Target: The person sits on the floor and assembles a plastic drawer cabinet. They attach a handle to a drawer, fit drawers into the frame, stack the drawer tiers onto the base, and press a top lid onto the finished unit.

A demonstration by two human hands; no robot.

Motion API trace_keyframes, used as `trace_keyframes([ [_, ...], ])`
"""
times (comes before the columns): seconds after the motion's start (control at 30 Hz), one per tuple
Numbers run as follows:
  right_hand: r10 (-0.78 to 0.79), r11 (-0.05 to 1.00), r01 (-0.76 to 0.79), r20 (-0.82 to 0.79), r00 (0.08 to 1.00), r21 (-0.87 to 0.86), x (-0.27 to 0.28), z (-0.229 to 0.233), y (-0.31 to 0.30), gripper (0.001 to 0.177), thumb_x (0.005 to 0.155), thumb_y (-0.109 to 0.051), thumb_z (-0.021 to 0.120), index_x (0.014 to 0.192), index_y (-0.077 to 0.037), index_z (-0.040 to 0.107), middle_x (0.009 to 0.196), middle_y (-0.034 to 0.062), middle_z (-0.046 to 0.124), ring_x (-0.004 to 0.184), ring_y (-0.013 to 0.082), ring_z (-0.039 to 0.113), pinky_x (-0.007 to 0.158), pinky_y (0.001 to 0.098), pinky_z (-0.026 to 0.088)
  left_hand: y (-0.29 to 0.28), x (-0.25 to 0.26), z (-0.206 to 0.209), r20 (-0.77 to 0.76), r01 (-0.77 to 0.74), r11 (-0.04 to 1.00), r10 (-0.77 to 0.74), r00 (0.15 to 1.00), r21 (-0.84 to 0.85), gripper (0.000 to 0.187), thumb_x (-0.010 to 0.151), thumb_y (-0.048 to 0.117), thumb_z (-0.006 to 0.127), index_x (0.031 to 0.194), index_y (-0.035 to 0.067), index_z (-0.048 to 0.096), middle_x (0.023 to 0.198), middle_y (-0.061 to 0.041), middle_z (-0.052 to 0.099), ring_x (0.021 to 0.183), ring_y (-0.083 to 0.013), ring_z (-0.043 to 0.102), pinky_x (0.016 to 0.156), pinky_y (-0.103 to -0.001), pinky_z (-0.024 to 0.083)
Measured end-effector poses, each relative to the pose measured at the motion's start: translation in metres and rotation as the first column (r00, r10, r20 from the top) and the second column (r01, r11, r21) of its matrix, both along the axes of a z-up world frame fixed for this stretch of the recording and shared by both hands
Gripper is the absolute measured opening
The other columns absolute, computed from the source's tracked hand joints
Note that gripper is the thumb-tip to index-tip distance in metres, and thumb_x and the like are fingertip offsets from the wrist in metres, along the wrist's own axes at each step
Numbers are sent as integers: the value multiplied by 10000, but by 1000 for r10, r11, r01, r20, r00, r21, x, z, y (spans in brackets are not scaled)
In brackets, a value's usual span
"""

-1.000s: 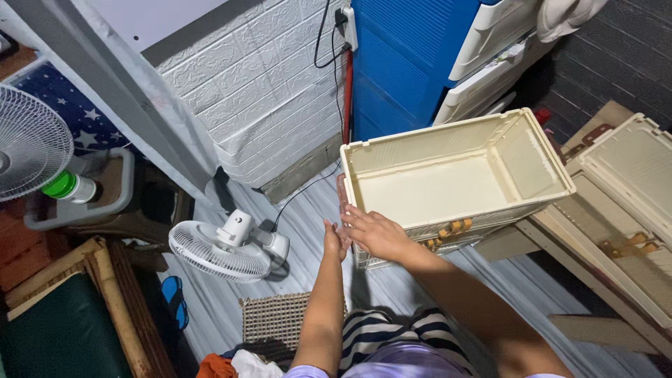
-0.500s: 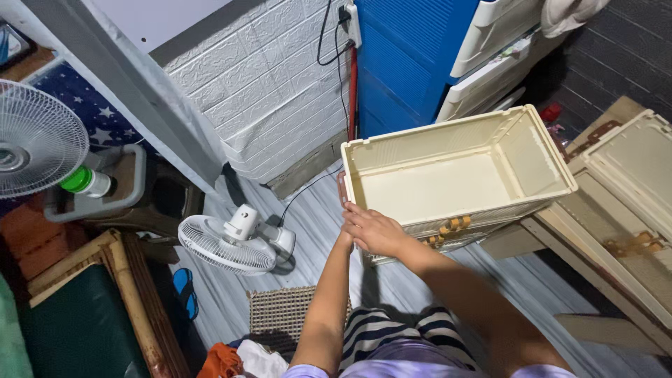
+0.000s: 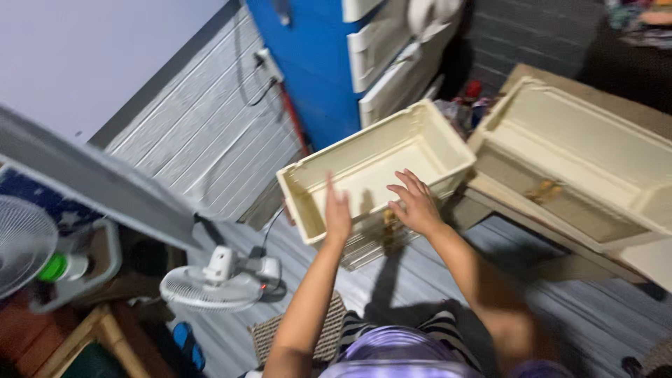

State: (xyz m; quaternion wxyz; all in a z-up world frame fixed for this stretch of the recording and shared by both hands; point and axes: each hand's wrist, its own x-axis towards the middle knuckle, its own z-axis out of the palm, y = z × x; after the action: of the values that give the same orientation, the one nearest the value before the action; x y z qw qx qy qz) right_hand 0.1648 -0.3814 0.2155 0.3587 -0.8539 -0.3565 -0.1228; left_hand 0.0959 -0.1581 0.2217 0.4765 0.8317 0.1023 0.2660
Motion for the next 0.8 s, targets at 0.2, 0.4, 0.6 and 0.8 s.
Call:
trace_keyframes([
  [0.2,-166,986,168,-76,983,21,37,-53,-96,358,892,-209,716,1241,-142,672,1507,161,488,1439,399,405,1163,513,371,-124,49,-29,-325,389,883,-299,897,262,760,915,153,639,1576,4,297,1614,-261,350,1509,-434,329,1230,-508,279],
  [0.4,-29,996,39,-125,992,83,78,-95,-159,470,806,-66,669,1273,-31,638,1584,182,411,1467,426,385,1186,488,360,-218,129,-70,-504,408,825,-179,845,390,763,915,229,642,1561,16,298,1610,-242,319,1481,-423,330,1170,-569,266],
  [0.6,80,994,-103,-399,913,-36,109,-97,-193,544,835,-99,669,1354,19,559,1619,147,364,1401,357,455,1115,405,424,-255,177,-98,-493,209,839,80,866,502,674,967,290,600,1551,33,382,1276,-174,645,1182,-332,606,1074,-534,382],
  [0.8,239,970,-208,-346,907,126,109,-117,-191,647,829,-81,693,1430,48,491,1573,216,390,1399,407,449,1134,431,409,-251,154,-90,-329,118,814,93,940,569,622,934,317,659,1466,42,493,943,-142,727,933,-310,665,971,-504,415],
])
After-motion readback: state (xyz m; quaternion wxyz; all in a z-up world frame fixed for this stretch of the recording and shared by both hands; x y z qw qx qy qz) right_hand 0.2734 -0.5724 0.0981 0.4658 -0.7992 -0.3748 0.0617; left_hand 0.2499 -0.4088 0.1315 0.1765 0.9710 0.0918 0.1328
